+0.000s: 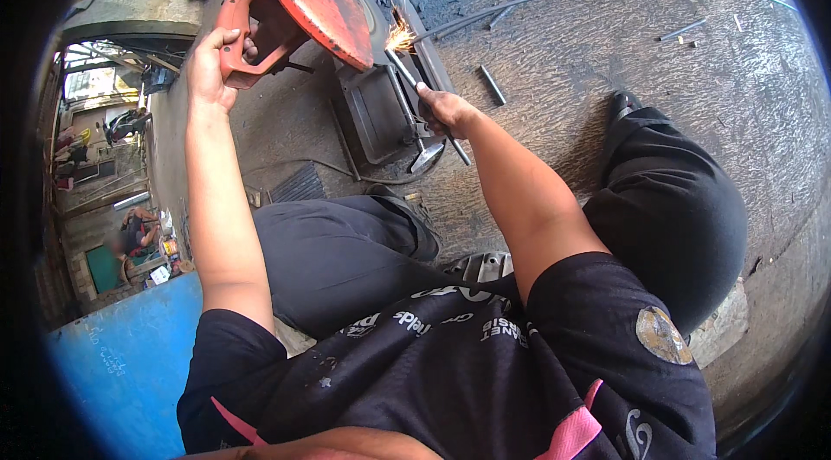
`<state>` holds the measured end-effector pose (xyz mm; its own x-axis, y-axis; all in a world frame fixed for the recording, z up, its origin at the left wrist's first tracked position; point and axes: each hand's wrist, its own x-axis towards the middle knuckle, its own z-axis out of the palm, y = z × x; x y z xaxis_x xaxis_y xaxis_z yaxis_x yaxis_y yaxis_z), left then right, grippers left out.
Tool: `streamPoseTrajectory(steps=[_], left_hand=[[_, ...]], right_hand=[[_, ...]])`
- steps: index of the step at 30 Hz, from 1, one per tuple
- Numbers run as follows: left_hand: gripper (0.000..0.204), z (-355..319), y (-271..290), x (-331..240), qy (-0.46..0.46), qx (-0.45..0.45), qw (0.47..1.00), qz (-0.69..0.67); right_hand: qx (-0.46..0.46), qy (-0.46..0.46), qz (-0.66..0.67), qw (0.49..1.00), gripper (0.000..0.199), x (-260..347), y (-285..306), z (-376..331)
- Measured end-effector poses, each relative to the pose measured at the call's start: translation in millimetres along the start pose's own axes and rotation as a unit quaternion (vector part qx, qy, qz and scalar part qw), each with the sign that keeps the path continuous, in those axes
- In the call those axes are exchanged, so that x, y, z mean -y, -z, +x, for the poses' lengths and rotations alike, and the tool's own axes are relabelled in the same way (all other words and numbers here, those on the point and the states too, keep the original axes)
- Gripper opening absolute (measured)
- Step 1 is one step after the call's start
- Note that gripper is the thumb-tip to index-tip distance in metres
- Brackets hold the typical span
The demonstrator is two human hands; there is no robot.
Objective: Cutting metal rods to specific lengths using a chop saw.
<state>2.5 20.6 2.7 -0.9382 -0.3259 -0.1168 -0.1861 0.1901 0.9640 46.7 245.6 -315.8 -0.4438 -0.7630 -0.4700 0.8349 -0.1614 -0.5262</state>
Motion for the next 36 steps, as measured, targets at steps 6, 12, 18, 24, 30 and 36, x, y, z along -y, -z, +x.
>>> streamPoseTrajectory(steps=[6, 12, 18, 24, 30, 36], left_hand=[[0.026, 0, 1, 0, 0.006, 0.007, 1.000, -0.003], [0.026, 1, 2, 0, 0.008, 0.011, 1.000, -0.006], [0.027, 1, 3, 1, 0.011, 0.019, 1.000, -0.009], [0.029, 0, 3, 1, 0.012, 0.023, 1.000, -0.013], [0.030, -1, 1, 0, 0.015, 0.018, 1.000, -0.009], [0.030, -2, 1, 0, 0.009, 0.018, 1.000, -0.010]], right_hand=[[-0.075, 0.073, -0.121, 0.987, 0.050, 0, 6, 2], [-0.168, 0.100, -0.213, 0.957, 0.055, 3, 7, 8], [-0.288, 0.106, -0.485, 0.819, 0.051, 47, 30, -7], [-0.336, 0.000, -0.618, 0.711, 0.040, 120, 27, -32], [-0.329, 0.029, -0.674, 0.660, 0.039, 150, 14, -28], [-0.293, 0.044, -0.711, 0.638, 0.037, 156, 9, -15]])
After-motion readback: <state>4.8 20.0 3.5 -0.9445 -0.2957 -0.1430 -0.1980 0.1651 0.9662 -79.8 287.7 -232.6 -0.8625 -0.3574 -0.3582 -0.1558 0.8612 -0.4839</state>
